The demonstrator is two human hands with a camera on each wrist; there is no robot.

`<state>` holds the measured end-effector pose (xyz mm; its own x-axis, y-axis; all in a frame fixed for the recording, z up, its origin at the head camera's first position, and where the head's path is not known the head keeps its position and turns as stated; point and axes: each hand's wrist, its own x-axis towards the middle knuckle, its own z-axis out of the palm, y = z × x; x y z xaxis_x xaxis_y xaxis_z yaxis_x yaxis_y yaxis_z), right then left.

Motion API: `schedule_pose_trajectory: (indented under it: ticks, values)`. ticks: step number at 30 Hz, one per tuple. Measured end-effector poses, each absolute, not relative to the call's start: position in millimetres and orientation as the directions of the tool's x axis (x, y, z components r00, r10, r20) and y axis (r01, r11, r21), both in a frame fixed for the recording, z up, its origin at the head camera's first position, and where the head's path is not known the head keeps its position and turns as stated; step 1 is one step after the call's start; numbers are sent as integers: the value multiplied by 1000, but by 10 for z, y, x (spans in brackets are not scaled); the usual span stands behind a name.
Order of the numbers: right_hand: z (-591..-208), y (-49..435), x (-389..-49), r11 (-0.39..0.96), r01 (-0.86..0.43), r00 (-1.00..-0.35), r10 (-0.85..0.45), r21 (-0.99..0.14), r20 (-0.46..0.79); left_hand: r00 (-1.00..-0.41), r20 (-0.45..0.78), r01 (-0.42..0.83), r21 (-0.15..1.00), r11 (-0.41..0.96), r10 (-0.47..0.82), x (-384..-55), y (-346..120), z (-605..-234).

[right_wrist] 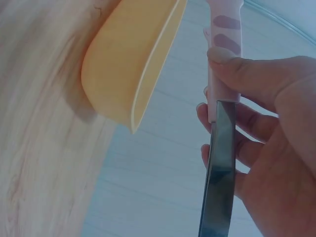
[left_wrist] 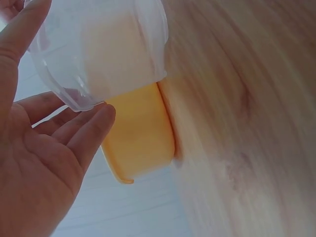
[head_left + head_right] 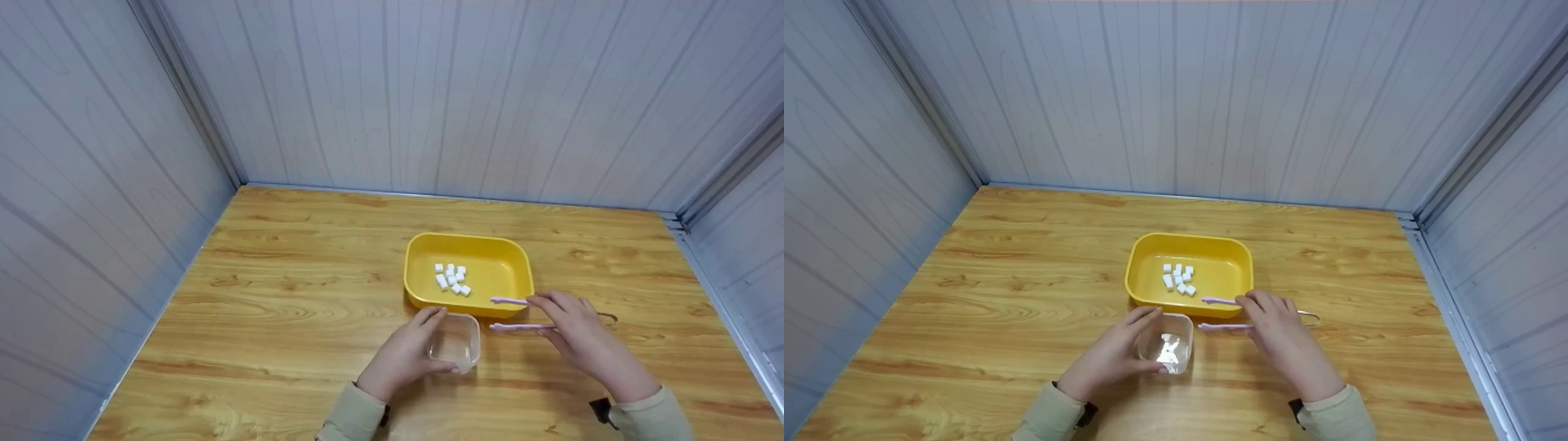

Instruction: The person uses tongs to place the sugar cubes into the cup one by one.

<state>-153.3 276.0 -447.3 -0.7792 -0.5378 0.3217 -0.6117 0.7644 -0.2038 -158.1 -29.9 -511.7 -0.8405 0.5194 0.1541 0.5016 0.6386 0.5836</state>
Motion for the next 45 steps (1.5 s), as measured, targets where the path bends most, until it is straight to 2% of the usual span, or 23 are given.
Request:
schedule_pose_trajectory:
  ticks: [13, 27, 36, 45]
  values:
    - [-4407, 2735, -1800, 794, -566, -823, -532, -221, 197, -846, 155, 487, 617, 618, 511, -1568, -315, -5150]
    - [-4377, 2708, -2079, 791, -598, -795, -564, -133, 222, -861, 127, 455, 627, 633, 493, -1569, -306, -5156]
    - [-4432, 2657, -2218, 767, -637, -759, -607, -76, 233, -857, 183, 484, 607, 630, 482, -1553, -296, -5161]
    - [-4487, 2621, -2307, 782, -622, -776, -607, -46, 174, -863, 192, 481, 596, 643, 467, -1576, -255, -5152]
